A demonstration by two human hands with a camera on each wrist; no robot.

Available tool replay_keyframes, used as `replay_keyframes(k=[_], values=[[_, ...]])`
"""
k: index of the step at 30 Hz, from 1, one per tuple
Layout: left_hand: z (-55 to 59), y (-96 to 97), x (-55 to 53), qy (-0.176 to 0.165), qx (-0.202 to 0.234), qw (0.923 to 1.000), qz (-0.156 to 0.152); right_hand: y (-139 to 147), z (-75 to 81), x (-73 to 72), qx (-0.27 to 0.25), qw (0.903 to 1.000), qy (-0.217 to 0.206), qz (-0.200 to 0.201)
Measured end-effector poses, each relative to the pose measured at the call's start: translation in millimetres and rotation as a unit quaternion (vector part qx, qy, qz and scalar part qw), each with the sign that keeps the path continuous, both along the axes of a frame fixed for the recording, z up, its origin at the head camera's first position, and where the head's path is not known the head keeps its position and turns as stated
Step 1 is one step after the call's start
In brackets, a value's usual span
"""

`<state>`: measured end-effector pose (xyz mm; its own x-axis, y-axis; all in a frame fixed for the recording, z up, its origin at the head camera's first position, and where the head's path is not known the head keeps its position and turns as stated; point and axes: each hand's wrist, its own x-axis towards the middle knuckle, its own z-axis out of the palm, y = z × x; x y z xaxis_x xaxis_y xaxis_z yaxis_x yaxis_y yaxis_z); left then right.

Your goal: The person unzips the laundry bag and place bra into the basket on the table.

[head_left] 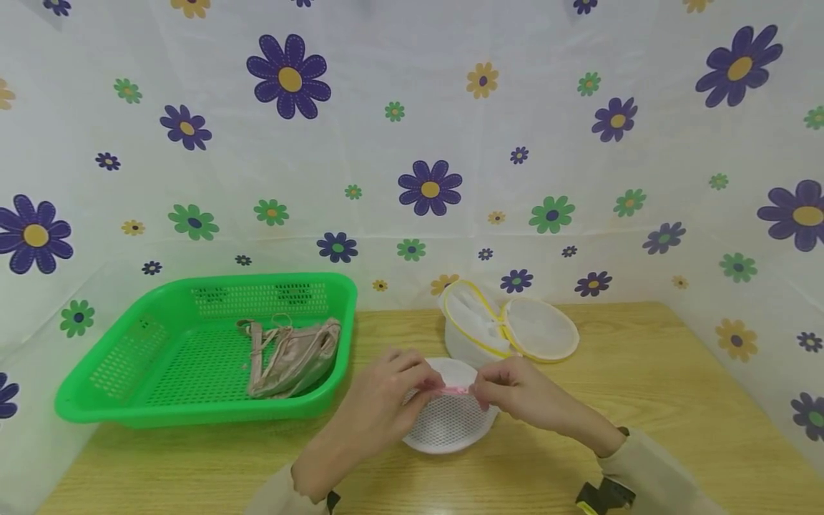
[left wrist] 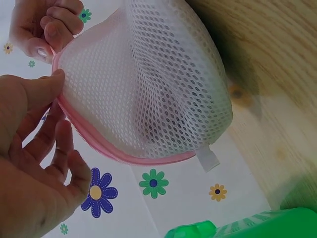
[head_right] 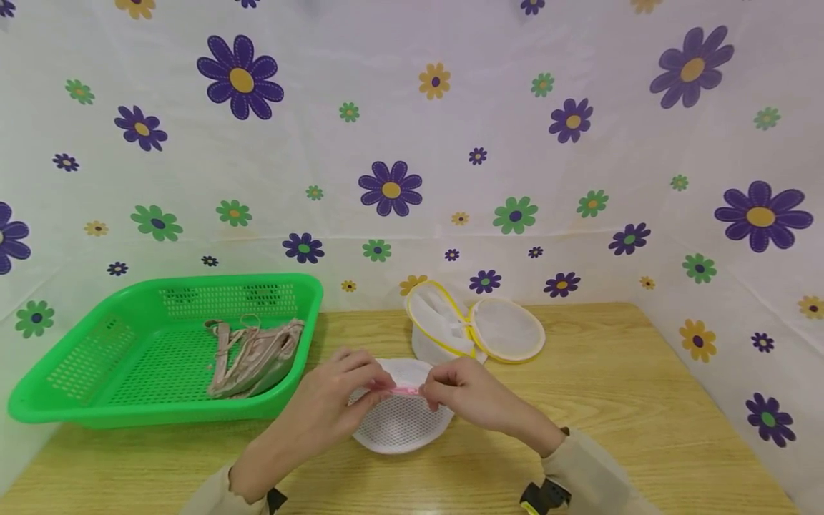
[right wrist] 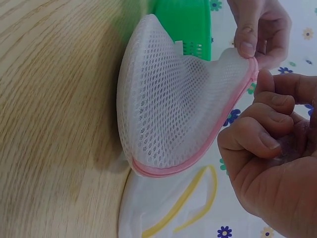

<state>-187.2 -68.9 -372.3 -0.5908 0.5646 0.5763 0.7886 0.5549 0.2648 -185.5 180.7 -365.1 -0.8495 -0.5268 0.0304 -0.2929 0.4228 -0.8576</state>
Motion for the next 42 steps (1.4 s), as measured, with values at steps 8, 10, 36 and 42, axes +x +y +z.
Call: replay_keyframes(k=[8,10,36,42], values=[[-1.0,-3.6,-0.1,0.000,-0.003,1.0000,0.005,1,-3.2,0.0,0.002,1.0000,0.006,0.000],[-1.1,-5.0,0.4,-0.006,-0.007,0.9999,0.011,2,-4.1,-0.1,0.001,1.0000,0.007,0.001],[-4.0,-9.0,2.5,-0.040,-0.014,0.9985,0.034,11,-8.0,2.0,0.007,0.9997,-0.020,-0.011],[-2.8,-11.9,2.3,-0.052,-0.001,0.9983,0.025,14,-9.1,1.7,0.012,0.9994,-0.029,-0.017]])
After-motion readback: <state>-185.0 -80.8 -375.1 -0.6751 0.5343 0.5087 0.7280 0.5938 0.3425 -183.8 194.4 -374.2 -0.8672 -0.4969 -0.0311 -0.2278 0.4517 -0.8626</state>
